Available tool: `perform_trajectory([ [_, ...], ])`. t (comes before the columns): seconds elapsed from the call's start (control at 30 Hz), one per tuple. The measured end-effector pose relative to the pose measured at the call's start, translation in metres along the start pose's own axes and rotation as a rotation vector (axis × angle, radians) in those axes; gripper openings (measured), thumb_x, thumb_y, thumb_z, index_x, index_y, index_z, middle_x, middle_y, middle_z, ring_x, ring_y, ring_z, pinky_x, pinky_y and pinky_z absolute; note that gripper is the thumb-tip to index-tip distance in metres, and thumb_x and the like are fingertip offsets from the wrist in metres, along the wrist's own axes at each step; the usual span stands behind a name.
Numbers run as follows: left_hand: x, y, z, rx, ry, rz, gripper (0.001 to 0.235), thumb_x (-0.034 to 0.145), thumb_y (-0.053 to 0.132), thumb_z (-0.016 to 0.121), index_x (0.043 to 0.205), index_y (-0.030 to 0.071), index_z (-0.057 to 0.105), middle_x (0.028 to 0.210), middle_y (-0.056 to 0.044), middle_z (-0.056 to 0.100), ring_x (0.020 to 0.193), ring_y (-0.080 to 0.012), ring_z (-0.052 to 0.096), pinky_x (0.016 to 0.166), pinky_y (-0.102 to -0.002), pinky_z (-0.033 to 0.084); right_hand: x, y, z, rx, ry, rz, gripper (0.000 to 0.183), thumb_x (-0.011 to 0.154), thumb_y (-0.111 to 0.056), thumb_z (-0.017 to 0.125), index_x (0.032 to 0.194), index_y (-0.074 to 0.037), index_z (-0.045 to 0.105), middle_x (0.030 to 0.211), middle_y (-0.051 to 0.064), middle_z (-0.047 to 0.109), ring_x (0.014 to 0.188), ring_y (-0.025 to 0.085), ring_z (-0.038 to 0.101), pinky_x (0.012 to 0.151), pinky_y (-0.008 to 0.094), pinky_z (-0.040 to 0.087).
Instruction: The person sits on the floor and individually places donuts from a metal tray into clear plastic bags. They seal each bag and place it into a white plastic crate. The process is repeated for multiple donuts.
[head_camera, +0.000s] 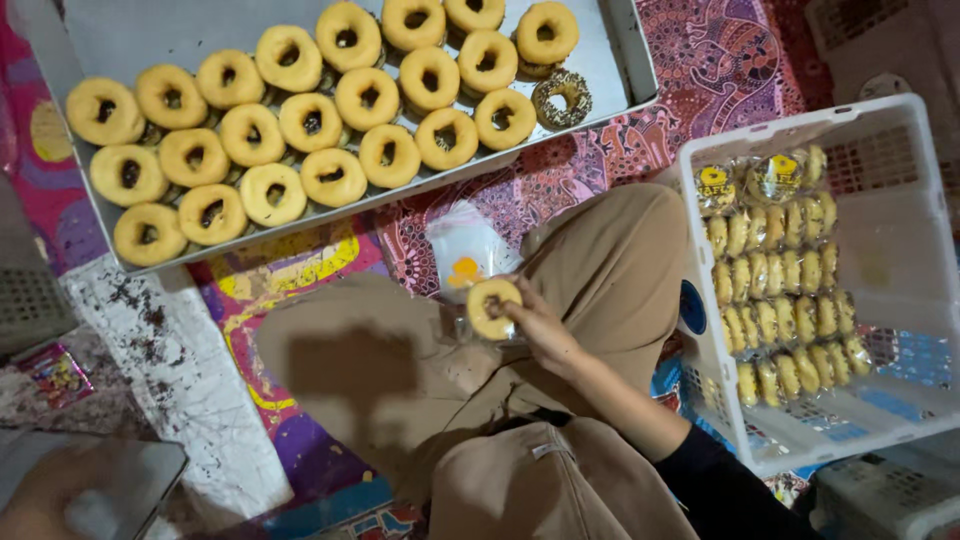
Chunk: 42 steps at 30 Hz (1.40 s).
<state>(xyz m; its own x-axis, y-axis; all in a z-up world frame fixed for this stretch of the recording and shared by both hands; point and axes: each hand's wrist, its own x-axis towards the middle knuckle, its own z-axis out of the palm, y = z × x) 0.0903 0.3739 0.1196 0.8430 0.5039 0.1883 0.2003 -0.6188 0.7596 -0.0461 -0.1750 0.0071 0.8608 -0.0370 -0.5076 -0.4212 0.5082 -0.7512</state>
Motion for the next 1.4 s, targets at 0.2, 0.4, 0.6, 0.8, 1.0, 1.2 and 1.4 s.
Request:
perform_trajectory([
  [0.2, -0.109, 0.052, 0.118, -0.387, -0.491, -0.165, 0.038, 0.089, 0.013, 0.068, 0.124, 0.009, 0.055, 0.109, 0.002, 0.068, 0.094, -0.0066, 0.067, 0.073, -0.030, 0.061, 0.029, 0.006, -0.006, -0.499, 0.110, -0.271, 0.045, 0.091, -0.017, 0.073, 0.131, -0.003, 0.057, 0.115, 0.008, 0.070, 0.104, 0.015, 0.068, 0.089, 0.030, 0.057],
  [0.4, -0.222, 0.065, 0.263, -0.684, -0.937, -0.424, 0.040, 0.088, 0.012, 0.069, 0.125, 0.010, 0.054, 0.109, 0.003, 0.068, 0.095, -0.0051, 0.067, 0.073, -0.030, 0.061, 0.104, 0.026, 0.017, -0.715, -0.223, -0.255, 0.043, 0.097, -0.026, 0.071, 0.132, -0.003, 0.062, 0.121, 0.012, 0.070, 0.104, 0.019, 0.067, 0.088, 0.034, 0.057],
  [0.6, -0.171, -0.029, 0.407, -0.574, -0.577, -0.020, 0.031, 0.096, 0.014, 0.076, 0.120, -0.002, 0.063, 0.109, -0.011, 0.070, 0.100, -0.0209, 0.065, 0.091, -0.036, 0.053, 0.203, 0.026, -0.045, -1.565, 0.104, -0.497, 0.040, 0.084, -0.028, 0.074, 0.114, -0.003, 0.070, 0.110, 0.016, 0.072, 0.100, 0.029, 0.070, 0.083, 0.042, 0.055],
  [0.8, -0.183, 0.001, 0.407, 0.312, -0.242, 0.358, 0.056, 0.076, 0.032, 0.087, 0.111, -0.002, 0.059, 0.113, -0.028, 0.061, 0.110, -0.0487, 0.056, 0.095, -0.059, 0.045, 0.222, 0.085, -0.033, -1.942, 0.232, -0.898, 0.019, 0.074, -0.019, 0.070, 0.091, -0.010, 0.073, 0.099, 0.009, 0.072, 0.098, 0.026, 0.069, 0.084, 0.043, 0.047],
  [1.0, -0.213, 0.097, 0.342, -0.002, -0.380, 0.423, 0.060, 0.085, 0.035, 0.078, 0.132, 0.002, 0.060, 0.126, -0.021, 0.064, 0.116, -0.0392, 0.060, 0.095, -0.052, 0.049, 0.182, 0.037, -0.013, -2.003, -0.166, -0.658, 0.008, 0.081, -0.016, 0.066, 0.081, -0.013, 0.073, 0.090, 0.006, 0.070, 0.095, 0.024, 0.067, 0.104, 0.052, 0.042],
  [1.2, -0.268, 0.187, 0.299, -0.275, -0.817, 0.338, 0.030, 0.110, 0.027, 0.054, 0.126, 0.009, 0.073, 0.120, -0.014, 0.074, 0.104, -0.0303, 0.071, 0.094, -0.052, 0.051, 0.060, -0.048, 0.009, -1.965, 0.062, -0.984, 0.049, 0.076, -0.026, 0.066, 0.123, -0.012, 0.066, 0.124, 0.012, 0.072, 0.122, 0.028, 0.062, 0.106, 0.059, 0.033],
  [1.4, -0.287, 0.196, 0.305, -1.142, -0.385, -0.166, 0.041, 0.105, 0.026, 0.056, 0.133, -0.003, 0.045, 0.131, -0.023, 0.047, 0.114, -0.0349, 0.049, 0.090, -0.053, 0.045, 0.015, -0.109, 0.041, -1.565, -0.184, -0.933, 0.067, 0.084, -0.028, 0.075, 0.145, -0.010, 0.054, 0.133, 0.014, 0.069, 0.126, 0.033, 0.059, 0.104, 0.065, 0.031],
])
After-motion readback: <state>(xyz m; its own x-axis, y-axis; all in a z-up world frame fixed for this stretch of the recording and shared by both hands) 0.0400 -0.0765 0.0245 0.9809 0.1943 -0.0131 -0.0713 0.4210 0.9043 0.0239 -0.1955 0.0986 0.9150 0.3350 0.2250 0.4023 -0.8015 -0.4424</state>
